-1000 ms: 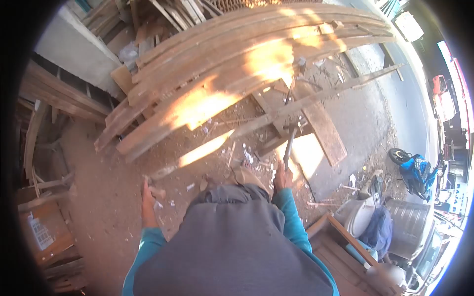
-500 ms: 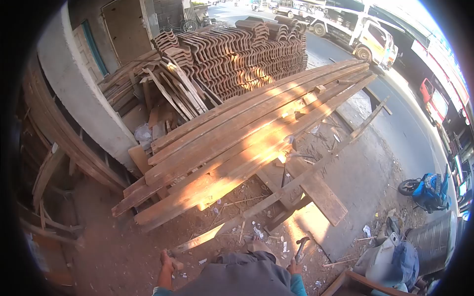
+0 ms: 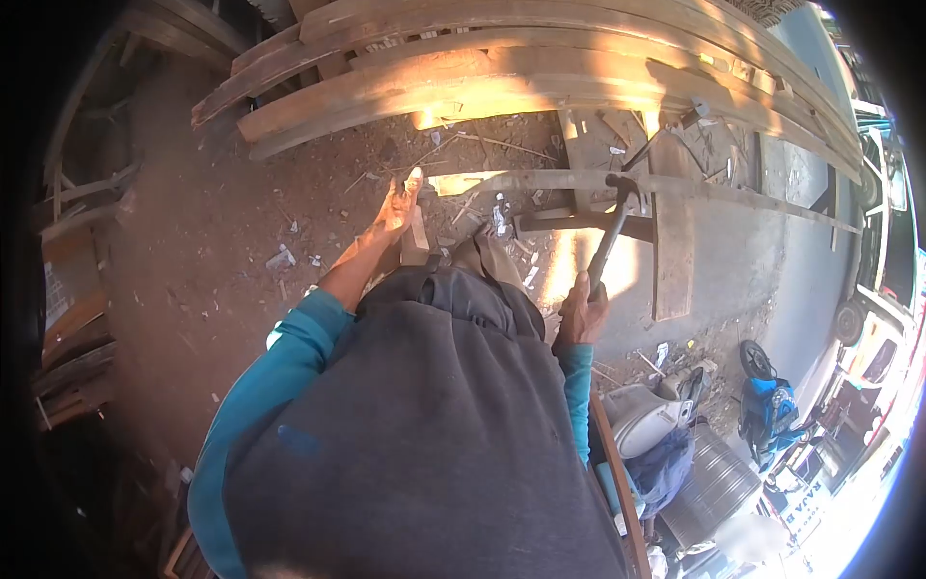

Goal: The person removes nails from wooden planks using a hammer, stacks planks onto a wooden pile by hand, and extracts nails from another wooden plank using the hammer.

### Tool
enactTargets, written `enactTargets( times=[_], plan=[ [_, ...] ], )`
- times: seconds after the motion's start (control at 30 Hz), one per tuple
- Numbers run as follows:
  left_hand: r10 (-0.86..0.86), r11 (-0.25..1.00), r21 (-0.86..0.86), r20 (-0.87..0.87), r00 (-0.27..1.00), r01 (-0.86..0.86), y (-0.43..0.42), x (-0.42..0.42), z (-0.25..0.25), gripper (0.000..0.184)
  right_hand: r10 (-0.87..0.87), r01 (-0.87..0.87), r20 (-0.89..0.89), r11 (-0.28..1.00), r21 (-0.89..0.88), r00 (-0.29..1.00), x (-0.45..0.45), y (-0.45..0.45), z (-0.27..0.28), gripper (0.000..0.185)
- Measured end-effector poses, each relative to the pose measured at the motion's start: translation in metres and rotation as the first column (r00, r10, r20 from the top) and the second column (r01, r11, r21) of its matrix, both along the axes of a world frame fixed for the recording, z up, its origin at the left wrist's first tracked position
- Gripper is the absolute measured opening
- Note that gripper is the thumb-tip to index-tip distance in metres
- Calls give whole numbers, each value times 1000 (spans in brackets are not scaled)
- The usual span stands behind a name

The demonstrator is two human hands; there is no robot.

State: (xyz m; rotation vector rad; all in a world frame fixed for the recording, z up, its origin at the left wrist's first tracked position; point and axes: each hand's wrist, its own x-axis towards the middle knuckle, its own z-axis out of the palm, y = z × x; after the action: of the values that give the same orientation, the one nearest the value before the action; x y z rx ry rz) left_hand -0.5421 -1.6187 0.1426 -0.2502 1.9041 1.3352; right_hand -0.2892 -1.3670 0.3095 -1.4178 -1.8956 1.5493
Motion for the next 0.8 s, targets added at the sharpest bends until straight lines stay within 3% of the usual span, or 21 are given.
enactTargets(
  times=[0.13, 0.17, 0.2, 0.27, 0.33, 0.37, 0.5, 0.53, 0.6, 0.63, 0.7, 0.73, 0.8],
  plan=[
    [-84, 996, 47, 39, 996, 82, -1, -4, -15, 110, 235, -223, 130, 969, -103, 963, -16, -15, 3, 45],
    [-118, 992, 41, 51, 992, 116, 1, -8, 29, 114, 310, -297, 154, 950, -98, 938, -10, -10, -12, 45],
    [-171, 983, 79, 34, 985, 167, 0, -8, 28, 118, 352, -314, 152, 922, -227, 923, -14, -13, -8, 44],
    [-268, 951, 156, -6, 963, 266, -1, -9, 25, 126, 387, -368, 47, 902, -224, 921, -30, -31, 19, 47],
    [114, 993, 35, -129, 985, -110, 5, 4, 17, 99, 380, -369, 1, 897, -244, 925, -44, -41, 47, 52],
    [114, 993, 38, -127, 985, -110, 4, 3, 20, 99, 366, -366, -52, 892, -264, 929, -50, -43, 57, 59],
    [69, 979, 195, -26, 997, -63, -3, -5, 15, 95, 413, -418, -73, 883, -213, 908, -64, -46, 86, 57],
    [9, 965, 263, -79, 997, 12, -5, -7, -6, 88, 415, -421, -71, 883, -209, 907, -64, -45, 85, 57],
    [-47, 941, 326, -134, 990, 89, -9, -6, -50, 81, 322, -401, -274, 860, -317, 906, -62, -38, 81, 50],
    [-163, 938, 212, -429, 889, 274, -11, -5, -69, 70, 332, -444, -334, 826, -349, 882, -61, -30, 81, 50],
    [-275, 912, 47, -667, 692, 407, -16, -8, -74, 60, 303, -493, -489, 808, -324, 818, -71, -28, 86, 60],
    [-230, 934, 83, -605, 762, 348, -17, -6, -77, 58, 278, -495, -543, 814, -304, 792, -75, -26, 90, 64],
    [-46, 981, 172, -265, 963, 94, -15, 1, 0, 54, 338, -528, -560, 821, -217, 756, -88, -28, 106, 69]
  ],
)
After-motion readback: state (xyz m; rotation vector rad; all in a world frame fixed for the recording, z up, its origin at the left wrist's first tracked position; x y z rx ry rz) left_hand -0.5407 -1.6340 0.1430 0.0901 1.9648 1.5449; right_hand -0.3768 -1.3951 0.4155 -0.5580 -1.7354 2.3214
